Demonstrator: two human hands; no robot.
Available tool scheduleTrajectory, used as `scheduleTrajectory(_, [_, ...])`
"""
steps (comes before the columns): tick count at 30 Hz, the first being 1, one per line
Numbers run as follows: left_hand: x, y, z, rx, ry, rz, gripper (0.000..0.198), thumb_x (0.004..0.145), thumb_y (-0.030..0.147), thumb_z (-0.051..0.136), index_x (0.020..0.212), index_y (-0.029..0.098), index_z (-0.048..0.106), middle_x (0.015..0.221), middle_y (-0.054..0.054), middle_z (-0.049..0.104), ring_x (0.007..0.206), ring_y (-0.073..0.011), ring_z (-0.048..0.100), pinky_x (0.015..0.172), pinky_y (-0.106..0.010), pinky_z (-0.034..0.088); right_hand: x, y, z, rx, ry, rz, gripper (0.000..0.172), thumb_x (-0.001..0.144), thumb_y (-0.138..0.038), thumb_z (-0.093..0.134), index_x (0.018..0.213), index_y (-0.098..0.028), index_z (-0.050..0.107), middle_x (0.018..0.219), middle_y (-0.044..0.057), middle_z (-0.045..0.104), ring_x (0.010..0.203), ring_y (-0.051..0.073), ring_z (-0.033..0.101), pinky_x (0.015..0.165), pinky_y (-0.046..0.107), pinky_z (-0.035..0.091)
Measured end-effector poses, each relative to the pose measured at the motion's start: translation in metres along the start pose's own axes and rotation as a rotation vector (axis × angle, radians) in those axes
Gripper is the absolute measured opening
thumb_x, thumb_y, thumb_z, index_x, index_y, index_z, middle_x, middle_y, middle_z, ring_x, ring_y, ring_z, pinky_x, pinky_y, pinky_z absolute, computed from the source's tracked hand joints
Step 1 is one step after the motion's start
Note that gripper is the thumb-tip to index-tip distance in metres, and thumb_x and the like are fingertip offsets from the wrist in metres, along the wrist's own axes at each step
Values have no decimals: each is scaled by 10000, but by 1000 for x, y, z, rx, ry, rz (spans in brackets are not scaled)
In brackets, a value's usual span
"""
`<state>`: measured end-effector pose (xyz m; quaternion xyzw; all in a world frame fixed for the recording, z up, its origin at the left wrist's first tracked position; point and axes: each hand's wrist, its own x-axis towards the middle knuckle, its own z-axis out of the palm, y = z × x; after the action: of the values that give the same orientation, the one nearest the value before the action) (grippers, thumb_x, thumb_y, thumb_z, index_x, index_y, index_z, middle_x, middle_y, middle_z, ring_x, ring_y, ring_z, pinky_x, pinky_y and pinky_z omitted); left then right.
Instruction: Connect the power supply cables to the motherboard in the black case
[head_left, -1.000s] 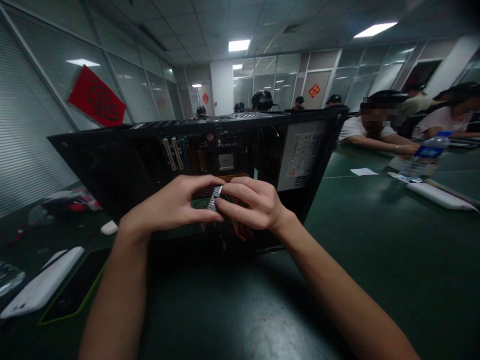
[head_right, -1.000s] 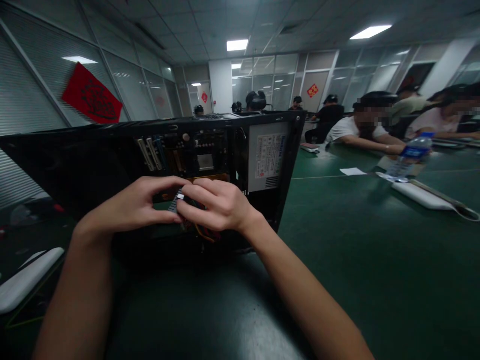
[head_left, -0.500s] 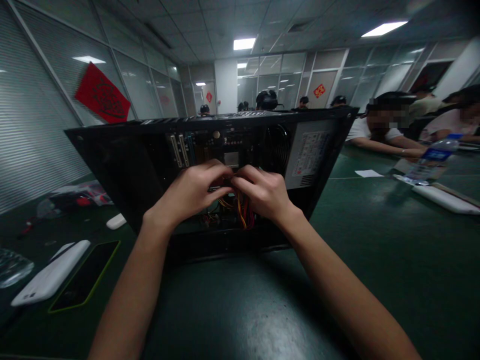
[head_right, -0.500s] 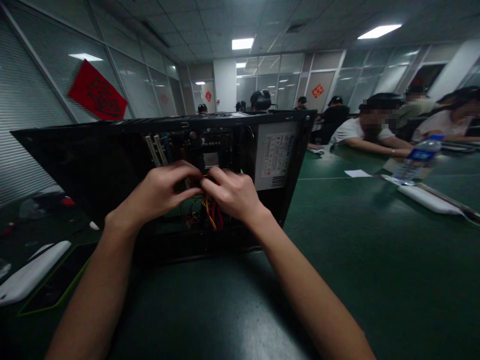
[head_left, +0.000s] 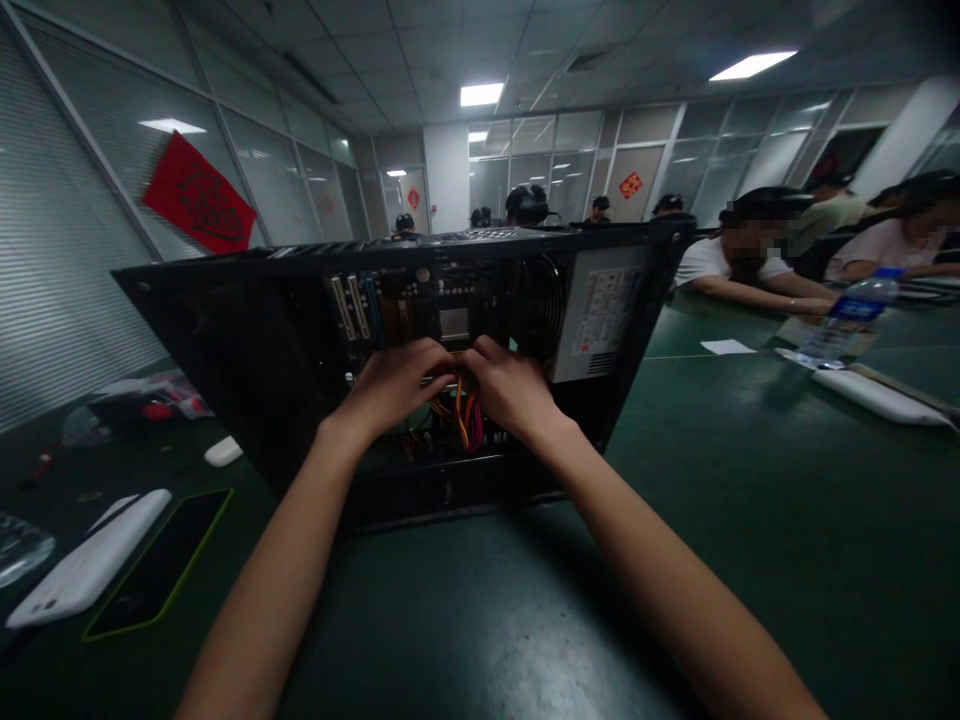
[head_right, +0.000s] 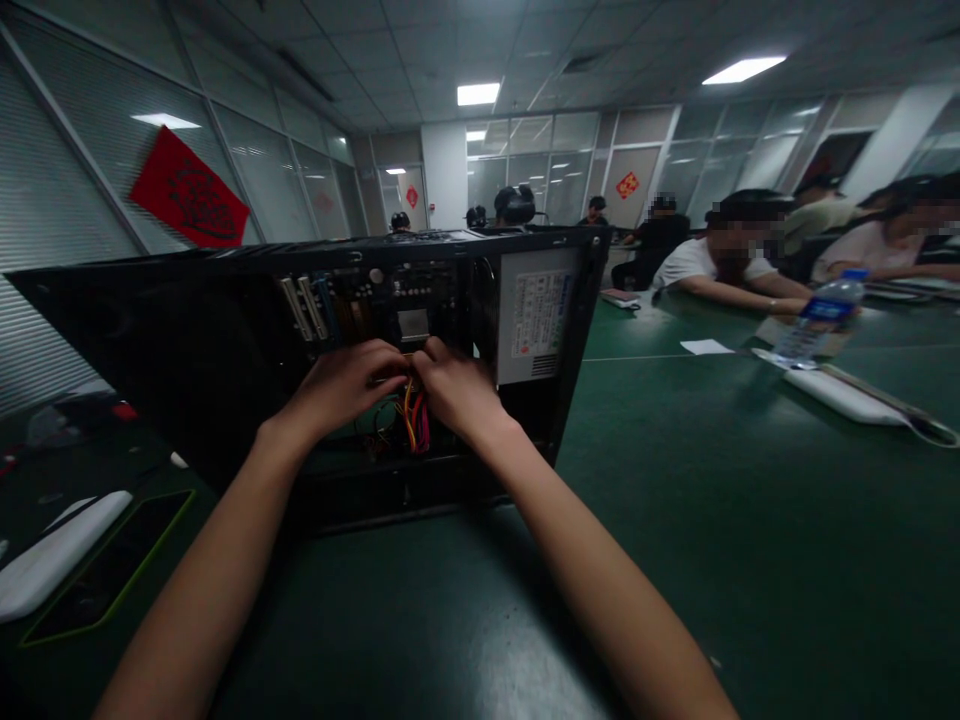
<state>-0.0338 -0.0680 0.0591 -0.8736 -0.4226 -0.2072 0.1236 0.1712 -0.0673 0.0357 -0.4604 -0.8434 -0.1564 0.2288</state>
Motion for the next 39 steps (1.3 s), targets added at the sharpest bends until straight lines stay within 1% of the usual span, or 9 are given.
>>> scheduleTrajectory(4, [3, -7, 14, 40, -69, 11, 165, 1025, 236, 603, 1137, 172, 705, 1180, -85, 754, 1102, -247, 722, 886, -341, 544, 6, 7, 17, 64, -81, 9, 261, 1049, -171, 468, 1195, -157, 684, 1224, 148, 666, 1018, 249, 687, 724, 325, 465])
scheduleTrajectory(7, [4, -11, 23, 71, -100, 37, 134, 1009, 199, 616, 1091, 169, 717, 1137, -76, 766, 1057, -238, 732, 864, -331, 542, 10, 14, 31, 100, -148, 23, 227, 1032, -168, 513, 1169, -139, 692, 1265, 158, 664, 1081, 259, 686, 814, 330, 490])
scheduleTrajectory(11, [2, -15, 35, 97, -122, 32, 101, 982, 202, 670, 1059, 176, 730, 1080, -59, 775, 1013, -228, 740, 842, -316, 542, 12, 17, 43, 115, -236, 69, 218, 1036, -228, 545, 1177, -148, 691, 1312, 150, 656, 1100, 266, 693, 841, 324, 505])
scheduleTrajectory(14, [-1, -17, 43, 106, -151, 6, 116, 989, 202, 657, 1077, 187, 731, 1097, -52, 774, 1044, -225, 742, 842, -306, 544, 10, 11, 45, 111, -239, 56, 231, 1034, -238, 540, 1182, -150, 692, 1293, 141, 664, 1093, 270, 696, 842, 327, 512])
scheduleTrajectory(17, [-4, -18, 48, 143, -159, -19, 122, 998, 219, 642, 1078, 198, 731, 1114, -54, 772, 1067, -227, 735, 829, -303, 543, 6, 6, 46, 99, -234, 28, 238, 999, -188, 540, 1178, -157, 694, 1265, 131, 667, 1055, 273, 704, 793, 336, 516])
scheduleTrajectory(21, [-4, -14, 48, 239, -177, -37, 161, 1018, 226, 592, 1081, 194, 737, 1126, -74, 763, 1085, -240, 721, 793, -305, 536, 3, 5, 48, 91, -221, 28, 251, 953, -132, 549, 1159, -155, 691, 1245, 127, 665, 1058, 272, 699, 793, 335, 510])
scheduleTrajectory(26, [-2, -3, 43, 314, -236, -79, 223, 1041, 227, 534, 1111, 185, 742, 1159, -91, 750, 1114, -250, 709, 770, -309, 531, 2, 9, 51, 98, -223, 20, 239, 946, -137, 567, 1156, -144, 681, 1237, 127, 653, 1071, 267, 689, 811, 329, 504])
scheduleTrajectory(31, [-3, 5, 38, 354, -265, -124, 242, 1044, 220, 513, 1123, 183, 739, 1172, -95, 747, 1118, -258, 711, 740, -318, 522, 0, 7, 46, 120, -224, 26, 245, 947, -143, 576, 1169, -146, 679, 1231, 120, 654, 1091, 263, 682, 825, 322, 504])
scheduleTrajectory(39, [-4, 5, 37, 345, -262, -159, 226, 1037, 237, 547, 1148, 184, 736, 1186, -79, 751, 1109, -272, 724, 725, -335, 521, -1, 5, 38, 147, -274, 32, 255, 968, -169, 585, 1205, -128, 670, 1269, 147, 648, 1130, 267, 666, 892, 326, 511])
